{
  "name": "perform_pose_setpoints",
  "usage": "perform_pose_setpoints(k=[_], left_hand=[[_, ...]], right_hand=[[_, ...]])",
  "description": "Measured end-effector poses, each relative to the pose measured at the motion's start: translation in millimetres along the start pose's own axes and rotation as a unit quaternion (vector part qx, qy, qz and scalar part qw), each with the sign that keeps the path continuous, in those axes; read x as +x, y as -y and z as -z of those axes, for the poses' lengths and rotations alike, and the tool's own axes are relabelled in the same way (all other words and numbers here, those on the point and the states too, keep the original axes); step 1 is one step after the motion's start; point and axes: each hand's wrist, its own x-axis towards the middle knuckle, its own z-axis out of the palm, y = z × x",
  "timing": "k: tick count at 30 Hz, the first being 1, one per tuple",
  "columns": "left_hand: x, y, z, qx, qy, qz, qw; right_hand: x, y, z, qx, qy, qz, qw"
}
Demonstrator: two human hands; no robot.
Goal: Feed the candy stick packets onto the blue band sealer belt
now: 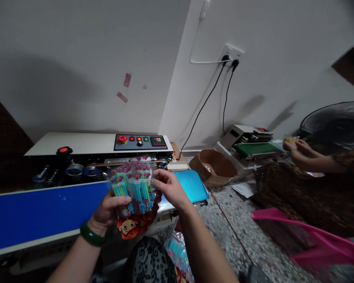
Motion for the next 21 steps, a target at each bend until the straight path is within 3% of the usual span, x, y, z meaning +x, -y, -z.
perform_pose_setpoints(k=[7, 11, 16, 21], left_hand=[[5, 5, -1.3, -0.048, -0.028, 0.036, 0.998], [3, 0, -0.3, -0.040, -0.059, 0.029, 0.997], [1, -6, 1.1, -0.051, -0.081, -0.006, 0.995], [0, -7, 3.5, -0.056, -0.078, -0.008, 0.995]], right_hand=[[-5, -20, -5, 0.075, -0.155, 0.045, 0.984], [-5, -37, 22, 0.118, -0.259, 0.072, 0.956], [4, -66, 72, 0.104, -0.298, -0.052, 0.948], [17, -82, 88, 0.066, -0.260, -0.144, 0.952]])
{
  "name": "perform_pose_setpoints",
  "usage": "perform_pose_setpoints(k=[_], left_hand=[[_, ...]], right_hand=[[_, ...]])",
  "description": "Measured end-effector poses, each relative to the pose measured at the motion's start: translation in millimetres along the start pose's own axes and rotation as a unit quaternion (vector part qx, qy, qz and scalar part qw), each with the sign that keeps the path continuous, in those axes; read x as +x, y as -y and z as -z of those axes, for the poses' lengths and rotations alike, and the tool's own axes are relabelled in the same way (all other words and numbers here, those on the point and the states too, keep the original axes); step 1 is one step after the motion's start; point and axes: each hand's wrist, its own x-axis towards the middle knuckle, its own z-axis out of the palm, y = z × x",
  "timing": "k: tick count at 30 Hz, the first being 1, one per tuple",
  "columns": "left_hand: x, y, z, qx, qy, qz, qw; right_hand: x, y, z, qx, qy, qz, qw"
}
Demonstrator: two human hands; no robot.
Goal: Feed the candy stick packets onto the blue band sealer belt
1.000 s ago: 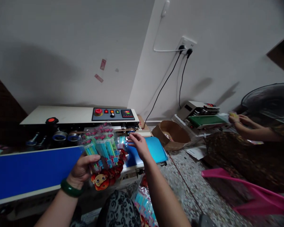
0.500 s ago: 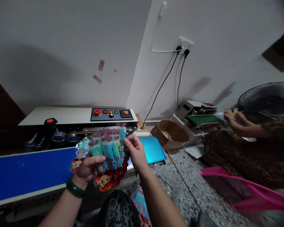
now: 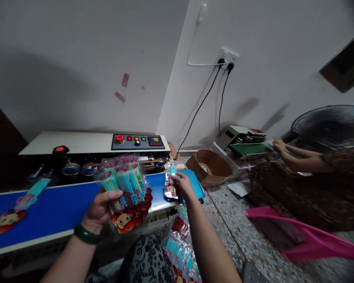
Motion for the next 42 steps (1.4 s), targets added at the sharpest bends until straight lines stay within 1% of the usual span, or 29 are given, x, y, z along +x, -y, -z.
perform_pose_setpoints(k=[4, 6, 7, 9, 10, 11, 13, 15, 17, 20, 22, 25, 27, 28, 31, 32, 33, 35, 37, 39, 42], left_hand=[[0, 0, 0.0, -0.007, 0.006, 0.008, 1.000], [1, 0, -0.8, -0.015, -0.005, 0.008, 1.000], [2, 1, -1.2, -0.019, -0.011, 0.008, 1.000], [3, 1, -2.0, -0.022, -0.020, 0.014, 0.999], [4, 2, -2.4, -0.021, -0.020, 0.017, 0.999], [4, 2, -2.8, -0.017, -0.018, 0.021, 0.999], [5, 4, -3.9, -0.004, -0.010, 0.024, 1.000], [5, 5, -5.5, 0.010, -0.003, 0.019, 1.000], [4, 6, -7.1, 0.015, 0.000, 0.011, 1.000], [5, 8, -7.2, 0.014, -0.003, 0.011, 1.000], [7, 10, -5.3, 0.010, -0.010, 0.011, 1.000], [10, 13, -1.5, -0.001, -0.030, 0.004, 1.000], [11, 14, -0.6, -0.002, -0.041, 0.000, 0.999], [12, 15, -0.9, -0.001, -0.040, 0.002, 0.999], [12, 17, -3.7, 0.001, -0.017, 0.015, 1.000], [11, 18, -4.7, 0.003, -0.010, 0.020, 1.000], [11, 18, -5.4, 0.006, -0.008, 0.025, 1.000], [10, 16, -6.0, 0.010, -0.014, 0.021, 1.000], [9, 12, -5.6, 0.007, -0.032, 0.013, 0.999], [7, 7, -4.9, 0.001, -0.050, 0.019, 0.999], [5, 2, -3.7, -0.012, -0.067, 0.033, 0.997]], right_hand=[[11, 3, -14, -0.033, 0.049, -0.016, 0.998], [12, 6, -23, -0.047, 0.057, -0.005, 0.997], [10, 9, -27, -0.051, 0.051, 0.005, 0.997], [-2, 16, -36, -0.049, 0.047, 0.046, 0.997], [-12, 21, -41, -0.042, 0.064, 0.076, 0.994], [-23, 26, -46, -0.034, 0.091, 0.110, 0.989], [-47, 36, -56, -0.028, 0.172, 0.170, 0.970], [-67, 44, -65, -0.044, 0.211, 0.210, 0.954], [-79, 49, -71, -0.060, 0.214, 0.232, 0.947], [-82, 51, -74, -0.071, 0.214, 0.257, 0.940], [-81, 50, -73, -0.066, 0.203, 0.279, 0.936], [-79, 47, -71, -0.013, 0.151, 0.287, 0.946], [-79, 43, -71, 0.023, 0.121, 0.268, 0.955], [-80, 42, -72, 0.035, 0.119, 0.252, 0.960], [-79, 38, -76, 0.060, 0.151, 0.194, 0.967], [-79, 37, -76, 0.071, 0.153, 0.180, 0.969], [-77, 36, -75, 0.083, 0.143, 0.174, 0.971], [-72, 35, -65, 0.109, 0.094, 0.185, 0.972], [-62, 32, -48, 0.119, 0.046, 0.188, 0.974], [-49, 26, -26, 0.098, 0.009, 0.155, 0.983], [-25, 13, 0, 0.018, -0.037, 0.074, 0.996]])
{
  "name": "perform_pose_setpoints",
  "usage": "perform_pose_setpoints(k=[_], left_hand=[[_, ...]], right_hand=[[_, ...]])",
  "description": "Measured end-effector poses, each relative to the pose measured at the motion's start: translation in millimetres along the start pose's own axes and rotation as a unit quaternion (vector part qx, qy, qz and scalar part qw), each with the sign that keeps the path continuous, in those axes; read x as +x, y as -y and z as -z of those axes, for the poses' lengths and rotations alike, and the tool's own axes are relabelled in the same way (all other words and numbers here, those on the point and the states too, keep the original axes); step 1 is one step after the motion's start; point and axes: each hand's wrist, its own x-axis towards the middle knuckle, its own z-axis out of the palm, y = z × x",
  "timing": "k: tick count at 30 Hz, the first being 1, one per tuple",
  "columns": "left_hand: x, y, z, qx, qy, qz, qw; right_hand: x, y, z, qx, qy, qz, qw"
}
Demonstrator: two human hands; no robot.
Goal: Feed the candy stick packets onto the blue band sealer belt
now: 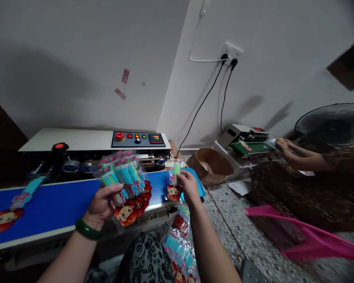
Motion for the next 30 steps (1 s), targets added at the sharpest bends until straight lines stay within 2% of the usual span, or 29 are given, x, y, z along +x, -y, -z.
perform_pose_setpoints(k=[3, 6, 10, 14, 17, 19, 24, 28, 30], left_hand=[[-1, -1, 1.2, -0.004, -0.004, 0.006, 1.000], [0, 0, 2.5, 0.007, -0.005, 0.021, 1.000], [3, 3, 2.8, 0.001, 0.021, -0.002, 1.000], [5, 6, 0.9, -0.003, 0.054, -0.023, 0.998], [7, 8, -0.8, 0.002, 0.060, -0.069, 0.996], [8, 10, -1.7, 0.014, 0.065, -0.088, 0.994], [7, 13, -3.8, 0.024, 0.065, -0.077, 0.995], [9, 16, -3.3, 0.021, 0.056, -0.076, 0.995], [10, 18, -2.5, 0.021, 0.053, -0.075, 0.996]], right_hand=[[20, -13, 4, -0.054, 0.007, -0.033, 0.998], [34, -21, -9, -0.064, 0.035, -0.044, 0.996], [42, -22, -29, -0.076, 0.060, -0.036, 0.995], [16, -7, -43, -0.064, 0.077, 0.029, 0.995], [-20, 12, -55, -0.036, 0.185, 0.114, 0.975], [-39, 21, -63, -0.049, 0.230, 0.147, 0.961], [-53, 21, -76, -0.040, 0.190, 0.208, 0.959], [-53, 15, -74, 0.018, 0.129, 0.176, 0.976], [-54, 15, -72, 0.016, 0.130, 0.157, 0.979]])
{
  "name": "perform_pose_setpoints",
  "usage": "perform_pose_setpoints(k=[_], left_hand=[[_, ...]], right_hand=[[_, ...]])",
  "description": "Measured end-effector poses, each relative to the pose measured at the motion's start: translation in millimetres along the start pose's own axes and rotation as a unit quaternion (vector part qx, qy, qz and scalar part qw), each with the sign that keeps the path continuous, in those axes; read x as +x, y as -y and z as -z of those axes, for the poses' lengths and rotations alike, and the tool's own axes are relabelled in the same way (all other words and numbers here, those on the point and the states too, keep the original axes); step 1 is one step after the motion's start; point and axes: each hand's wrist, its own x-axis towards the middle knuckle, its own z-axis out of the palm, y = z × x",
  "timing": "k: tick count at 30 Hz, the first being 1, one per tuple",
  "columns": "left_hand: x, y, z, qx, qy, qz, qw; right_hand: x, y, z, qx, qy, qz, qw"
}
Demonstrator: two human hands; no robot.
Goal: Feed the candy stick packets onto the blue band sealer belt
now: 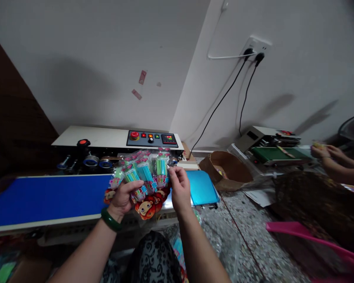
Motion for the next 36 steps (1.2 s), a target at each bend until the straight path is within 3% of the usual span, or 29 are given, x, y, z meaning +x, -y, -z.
perform_pose_setpoints(k=[3, 5, 10, 15, 19, 22, 27, 33, 36], left_hand=[[1, 2, -0.7, 0.005, 0.008, 0.003, 1.000], [0, 2, -3.0, 0.008, 0.015, 0.001, 1.000], [0, -3, -5.6, -0.005, -0.024, 0.037, 0.999], [2, -8, 8.9, -0.050, -0.067, 0.073, 0.994], [-4, -7, 9.8, -0.045, 0.045, 0.141, 0.988], [-11, -2, -0.3, -0.024, 0.123, 0.138, 0.983], [-13, 4, -6.1, 0.005, 0.139, 0.114, 0.984], [-11, -5, 6.4, 0.022, 0.111, 0.101, 0.988], [-10, -10, 12.0, 0.016, 0.098, 0.085, 0.991]], right_hand=[[-1, 3, 1, -0.023, 0.078, -0.037, 0.996], [-1, 3, 1, -0.027, 0.095, -0.053, 0.994], [1, 1, 11, 0.043, 0.011, -0.029, 0.999], [8, 2, 30, 0.064, -0.065, -0.010, 0.996], [3, 1, 29, 0.034, -0.088, 0.007, 0.995], [-9, -2, 17, 0.047, -0.046, -0.024, 0.998], [-18, -6, 8, 0.078, -0.035, -0.068, 0.994], [8, -19, 51, 0.077, -0.125, -0.082, 0.986], [22, -35, 75, 0.025, -0.102, -0.181, 0.978]])
